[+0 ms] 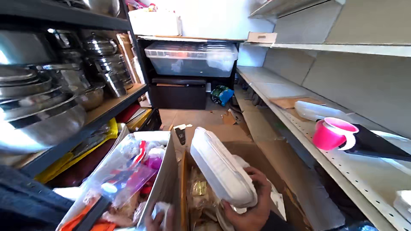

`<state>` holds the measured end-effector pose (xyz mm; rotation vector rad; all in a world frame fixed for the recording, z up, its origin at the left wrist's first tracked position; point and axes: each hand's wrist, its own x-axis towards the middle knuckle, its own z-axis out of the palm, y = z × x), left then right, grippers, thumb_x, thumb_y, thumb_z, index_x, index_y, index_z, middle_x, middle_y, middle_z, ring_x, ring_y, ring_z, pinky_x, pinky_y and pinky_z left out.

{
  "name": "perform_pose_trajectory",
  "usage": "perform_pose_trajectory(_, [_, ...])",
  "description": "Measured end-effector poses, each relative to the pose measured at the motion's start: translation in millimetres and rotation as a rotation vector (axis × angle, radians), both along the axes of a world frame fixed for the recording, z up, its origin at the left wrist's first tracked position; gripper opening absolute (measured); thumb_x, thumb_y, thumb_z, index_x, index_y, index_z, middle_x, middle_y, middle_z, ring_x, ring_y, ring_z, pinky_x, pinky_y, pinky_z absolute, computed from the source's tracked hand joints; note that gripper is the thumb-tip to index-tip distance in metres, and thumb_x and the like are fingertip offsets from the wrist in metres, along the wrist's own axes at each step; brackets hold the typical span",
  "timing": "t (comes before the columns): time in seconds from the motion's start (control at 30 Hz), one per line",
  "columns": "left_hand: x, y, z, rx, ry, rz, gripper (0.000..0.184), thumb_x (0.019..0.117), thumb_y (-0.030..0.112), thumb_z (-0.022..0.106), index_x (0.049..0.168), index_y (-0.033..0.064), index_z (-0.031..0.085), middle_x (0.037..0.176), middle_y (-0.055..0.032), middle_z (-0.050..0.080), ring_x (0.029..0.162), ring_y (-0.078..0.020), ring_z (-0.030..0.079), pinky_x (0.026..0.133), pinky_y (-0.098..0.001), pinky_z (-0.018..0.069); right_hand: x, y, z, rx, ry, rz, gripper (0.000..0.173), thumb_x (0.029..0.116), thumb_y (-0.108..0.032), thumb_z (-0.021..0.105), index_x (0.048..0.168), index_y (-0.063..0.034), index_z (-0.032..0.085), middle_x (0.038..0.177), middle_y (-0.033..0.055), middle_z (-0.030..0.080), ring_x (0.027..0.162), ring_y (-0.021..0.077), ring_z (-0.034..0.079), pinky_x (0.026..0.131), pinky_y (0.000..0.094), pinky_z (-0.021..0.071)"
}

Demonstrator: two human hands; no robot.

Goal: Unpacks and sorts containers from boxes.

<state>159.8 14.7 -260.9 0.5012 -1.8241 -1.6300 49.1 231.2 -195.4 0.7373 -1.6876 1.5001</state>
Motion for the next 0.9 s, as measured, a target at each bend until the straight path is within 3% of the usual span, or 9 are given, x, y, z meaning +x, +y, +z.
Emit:
perform_pose_trajectory(0.1, [-3.6, 25.5, 66.4, 0.136, -0.177, -0.165, 0.082, 0.1002, 0.045, 0.053, 0.161, 0.0013, 0.019, 0.14, -0.0227, 0.057, 0.112, -0.0255, 0.064, 0.085, -0.0443, 0.0574, 39.8, -36.9, -38.5, 0.037, -0.148, 0.104, 0.089, 0.0568, -0.035, 0.097, 0.129, -0.018, 0.048, 0.132, 0.0092, 0.054, 0.123, 0.0189, 0.057, 0.097, 0.0322, 0.0575])
perform_pose_trajectory(0.2, [-17.0, 15.8, 57.7, 0.298, -0.288, -0.218, 0.112, 0.0821, 0.068, 0.068, 0.161, 0.0087, 0.016, 0.137, -0.0175, 0.06, 0.108, -0.0229, 0.069, 0.083, -0.0426, 0.0615, 48.3, -50.4, -63.2, 0.257, -0.171, 0.229, 0.079, 0.0628, -0.039, 0.093, 0.123, -0.0173, 0.047, 0.13, 0.0113, 0.051, 0.124, 0.0206, 0.053, 0.099, 0.0336, 0.0532])
perform_pose_trajectory(0.27, [-18.3, 0.1, 42.7, 0.357, -0.243, -0.212, 0.111, 0.0799, 0.064, 0.076, 0.159, 0.0085, 0.022, 0.129, -0.0165, 0.065, 0.103, -0.0238, 0.072, 0.082, -0.0426, 0.0632, 44.6, -53.2, -65.4, 0.315, -0.222, 0.376, 0.082, 0.0657, -0.042, 0.095, 0.127, -0.012, 0.049, 0.136, 0.0169, 0.051, 0.128, 0.0244, 0.054, 0.101, 0.0372, 0.0559])
perform_pose_trajectory(0.33, [-14.2, -10.5, 36.7, 0.363, -0.231, -0.221, 0.107, 0.0799, 0.061, 0.077, 0.158, 0.008, 0.026, 0.126, -0.0154, 0.067, 0.102, -0.0236, 0.072, 0.08, -0.0418, 0.0639, 44.4, -55.9, -61.0, 0.3, -0.354, 0.537, 0.11, 0.0622, -0.049, 0.097, 0.143, -0.0006, 0.04, 0.146, 0.0225, 0.048, 0.134, 0.0277, 0.055, 0.104, 0.0415, 0.0577])
perform_pose_trajectory(0.47, [-5.5, -18.0, 34.8, 0.404, -0.239, -0.196, 0.102, 0.0831, 0.056, 0.076, 0.158, 0.0093, 0.027, 0.125, -0.016, 0.067, 0.102, -0.0247, 0.072, 0.081, -0.0419, 0.0639, 40.7, -61.4, -54.8, 0.237, -0.69, 0.801, 0.14, 0.0567, -0.051, 0.098, 0.16, 0.0011, 0.018, 0.157, 0.0174, 0.042, 0.131, 0.0257, 0.06, 0.099, 0.0425, 0.0615])
perform_pose_trajectory(0.6, [5.8, -30.7, 32.7, 0.454, -0.197, -0.203, 0.088, 0.091, 0.055, 0.068, 0.157, 0.0081, 0.031, 0.123, -0.0163, 0.069, 0.104, -0.0264, 0.072, 0.084, -0.0435, 0.0636, 28.4, -65.3, -50.6, 0.183, -0.844, 0.958, 0.121, 0.0748, -0.038, 0.091, 0.161, -0.0017, 0.014, 0.152, 0.016, 0.052, 0.12, 0.0316, 0.068, 0.093, 0.0474, 0.0639])
perform_pose_trajectory(0.67, [7.2, -30.8, 33.5, 0.417, -0.204, -0.187, 0.088, 0.0888, 0.051, 0.073, 0.155, 0.0068, 0.034, 0.122, -0.0161, 0.069, 0.103, -0.0259, 0.073, 0.085, -0.0434, 0.0639, 21.3, -64.9, -54.4, 0.2, -0.867, 1.001, 0.116, 0.0831, -0.049, 0.082, 0.161, -0.002, 0.011, 0.149, 0.0165, 0.055, 0.118, 0.0322, 0.068, 0.093, 0.0484, 0.0632])
perform_pose_trajectory(0.73, [5.5, -26.4, 33.9, 0.326, -0.267, -0.163, 0.104, 0.0772, 0.053, 0.085, 0.157, 0.0108, 0.032, 0.129, -0.013, 0.067, 0.109, -0.022, 0.071, 0.091, -0.0421, 0.0626, 21.8, -64.7, -57.2, 0.223, -0.909, 1.023, 0.121, 0.0826, -0.065, 0.076, 0.162, -0.0021, 0.009, 0.148, 0.0164, 0.056, 0.123, 0.0292, 0.065, 0.099, 0.0467, 0.0601])
perform_pose_trajectory(0.9, [3.6, -23.6, 31.6, 0.342, -0.276, -0.257, 0.108, 0.0769, 0.053, 0.085, 0.16, 0.0112, 0.03, 0.13, -0.0124, 0.067, 0.109, -0.0213, 0.071, 0.092, -0.0402, 0.0624, 23.5, -65.1, -48.0, 0.112, -1.25, 0.931, 0.098, 0.0885, -0.046, 0.076, 0.163, -0.0131, 0.02, 0.13, 0.0187, 0.067, 0.108, 0.0333, 0.072, 0.086, 0.0501, 0.0638])
